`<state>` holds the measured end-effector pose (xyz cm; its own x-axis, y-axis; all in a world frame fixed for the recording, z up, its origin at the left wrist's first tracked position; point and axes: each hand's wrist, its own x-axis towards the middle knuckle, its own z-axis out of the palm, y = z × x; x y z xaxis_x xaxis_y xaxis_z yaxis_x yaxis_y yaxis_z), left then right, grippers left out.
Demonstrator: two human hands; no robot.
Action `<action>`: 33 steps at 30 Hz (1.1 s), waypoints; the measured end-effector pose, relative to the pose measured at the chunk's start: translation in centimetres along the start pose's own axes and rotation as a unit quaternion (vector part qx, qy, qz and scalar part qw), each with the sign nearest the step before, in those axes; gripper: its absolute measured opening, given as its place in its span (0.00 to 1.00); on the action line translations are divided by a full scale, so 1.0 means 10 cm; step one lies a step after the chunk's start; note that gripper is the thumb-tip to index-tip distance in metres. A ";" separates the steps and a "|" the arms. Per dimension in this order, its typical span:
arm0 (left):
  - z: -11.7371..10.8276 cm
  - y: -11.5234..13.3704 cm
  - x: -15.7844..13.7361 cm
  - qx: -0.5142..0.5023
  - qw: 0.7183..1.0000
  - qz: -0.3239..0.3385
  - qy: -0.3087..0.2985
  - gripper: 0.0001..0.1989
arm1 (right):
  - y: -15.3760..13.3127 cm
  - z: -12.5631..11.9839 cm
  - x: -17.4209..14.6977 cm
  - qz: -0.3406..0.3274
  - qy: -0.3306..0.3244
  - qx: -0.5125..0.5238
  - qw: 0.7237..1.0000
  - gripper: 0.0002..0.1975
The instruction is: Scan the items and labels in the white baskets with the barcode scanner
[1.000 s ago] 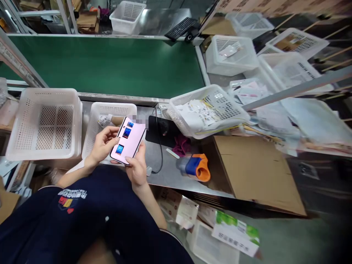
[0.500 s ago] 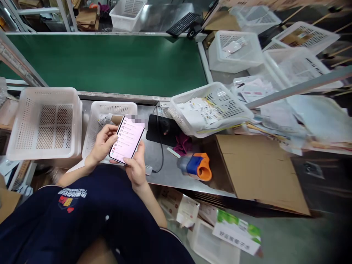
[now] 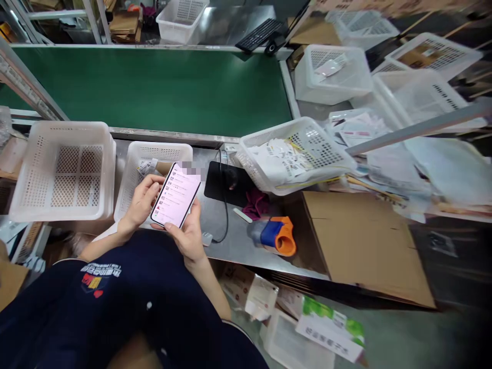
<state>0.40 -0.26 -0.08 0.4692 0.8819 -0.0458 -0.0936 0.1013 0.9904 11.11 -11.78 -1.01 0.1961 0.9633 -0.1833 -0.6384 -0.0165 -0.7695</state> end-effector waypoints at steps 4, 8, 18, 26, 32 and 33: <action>0.05 0.02 -0.01 0.008 1.000 -0.010 -0.002 0.31 | -0.04 -0.02 -0.01 0.021 0.061 0.027 0.998 0.44; 0.13 0.05 -0.03 0.031 0.999 -0.003 -0.023 0.32 | -0.07 -0.08 -0.01 -0.016 0.078 0.072 0.994 0.36; 0.38 0.05 -0.05 0.101 0.989 0.036 -0.101 0.29 | -0.18 -0.39 -0.02 -0.037 0.093 0.158 0.982 0.29; 0.34 -0.07 -0.13 0.143 0.982 -0.036 -0.123 0.26 | -0.33 -0.97 -0.32 -0.041 0.074 0.240 0.967 0.38; 0.13 -0.33 -0.26 0.182 0.970 -0.113 -0.115 0.31 | -0.53 -1.31 -0.44 -0.102 0.126 0.235 0.959 0.30; 0.10 -0.35 -0.27 0.186 0.970 -0.115 -0.109 0.32 | -0.53 -1.37 -0.45 -0.111 0.139 0.237 0.955 0.29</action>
<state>0.33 -3.45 -3.29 0.6179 0.7336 -0.2830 0.3393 0.0759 0.9376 23.82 -19.74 -4.52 0.5140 0.8191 -0.2546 -0.8103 0.3663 -0.4575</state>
